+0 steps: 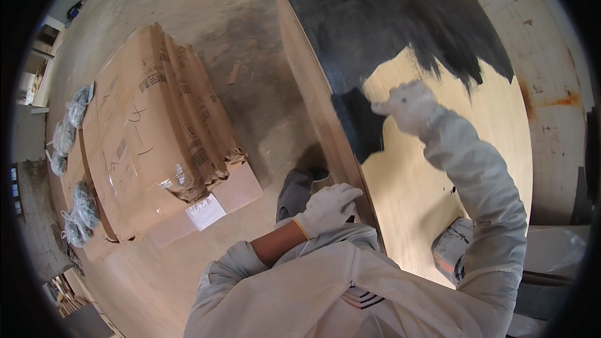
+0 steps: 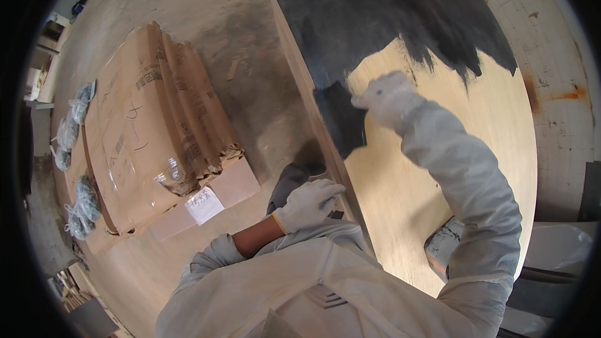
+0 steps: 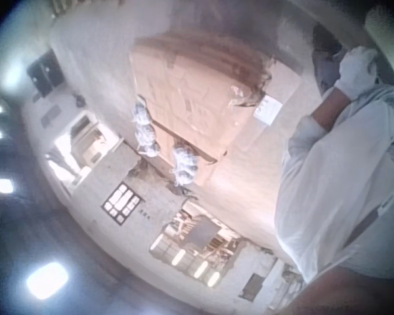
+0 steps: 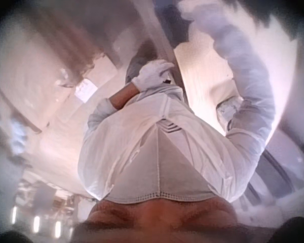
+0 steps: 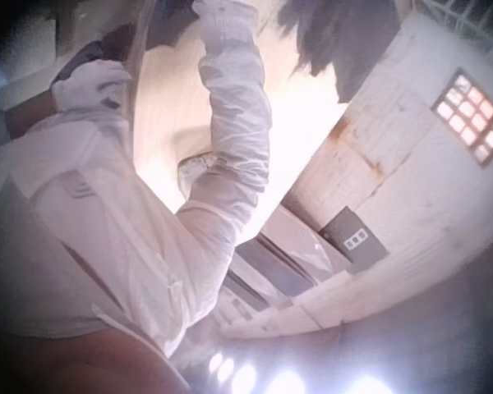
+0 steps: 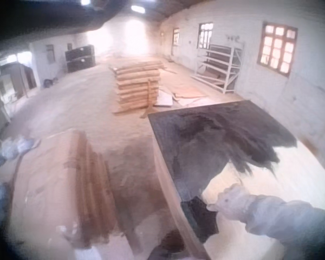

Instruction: The person applies black paint to a large wooden board using a brush. They repeatedly dip the brush into a paint container and spread the paint across the surface in broad strokes, gradually covering more of the board.

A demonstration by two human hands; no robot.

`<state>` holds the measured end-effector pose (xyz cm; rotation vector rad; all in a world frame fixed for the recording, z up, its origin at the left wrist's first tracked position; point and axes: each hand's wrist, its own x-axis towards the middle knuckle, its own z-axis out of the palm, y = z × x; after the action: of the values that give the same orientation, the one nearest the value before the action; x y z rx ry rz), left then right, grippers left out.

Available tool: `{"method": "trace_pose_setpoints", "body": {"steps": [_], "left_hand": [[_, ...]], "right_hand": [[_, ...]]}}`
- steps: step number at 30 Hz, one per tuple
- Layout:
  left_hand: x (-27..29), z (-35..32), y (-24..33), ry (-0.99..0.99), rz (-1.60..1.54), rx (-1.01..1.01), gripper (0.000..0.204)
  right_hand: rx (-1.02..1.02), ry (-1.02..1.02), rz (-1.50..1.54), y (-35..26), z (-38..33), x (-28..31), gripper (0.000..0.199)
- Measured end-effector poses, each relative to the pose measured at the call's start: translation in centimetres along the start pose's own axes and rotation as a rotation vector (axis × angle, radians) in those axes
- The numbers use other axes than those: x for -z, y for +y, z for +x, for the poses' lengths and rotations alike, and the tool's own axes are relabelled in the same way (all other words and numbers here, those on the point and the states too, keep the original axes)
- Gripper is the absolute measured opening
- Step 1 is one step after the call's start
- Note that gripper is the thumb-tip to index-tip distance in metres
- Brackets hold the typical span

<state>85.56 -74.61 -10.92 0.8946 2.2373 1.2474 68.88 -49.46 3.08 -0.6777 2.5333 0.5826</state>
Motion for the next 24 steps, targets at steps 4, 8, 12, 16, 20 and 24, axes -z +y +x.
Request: {"method": "trace_pose_setpoints", "body": {"steps": [4,8,12,16,20,24], "left_hand": [[-0.7,-2.7,0.0,-0.011,0.043,0.038,0.032],[-0.5,-5.7,-0.8,0.097,0.044,0.040,0.030],[-0.3,-8.4,-1.2,0.127,0.005,0.149,0.029],[-0.3,-8.9,-0.7,0.112,0.047,0.064,0.030],[0.4,-9.7,1.6,0.156,0.066,0.085,0.030],[-0.4,-10.4,1.1,0.105,0.049,0.142,0.032]], "right_hand": [[-0.163,0.336,0.115,3.0,3.1,-1.8,0.049],[-0.086,0.109,0.017,0.3,0.6,-0.4,0.052],[-0.103,0.002,0.049,-0.7,-1.5,-1.5,0.052],[-0.285,0.092,0.124,0.1,-0.5,2.6,0.039],[-0.180,0.099,0.035,-1.6,-1.7,2.4,0.037],[-0.194,0.154,0.032,-2.2,-1.0,3.1,0.036]]}}
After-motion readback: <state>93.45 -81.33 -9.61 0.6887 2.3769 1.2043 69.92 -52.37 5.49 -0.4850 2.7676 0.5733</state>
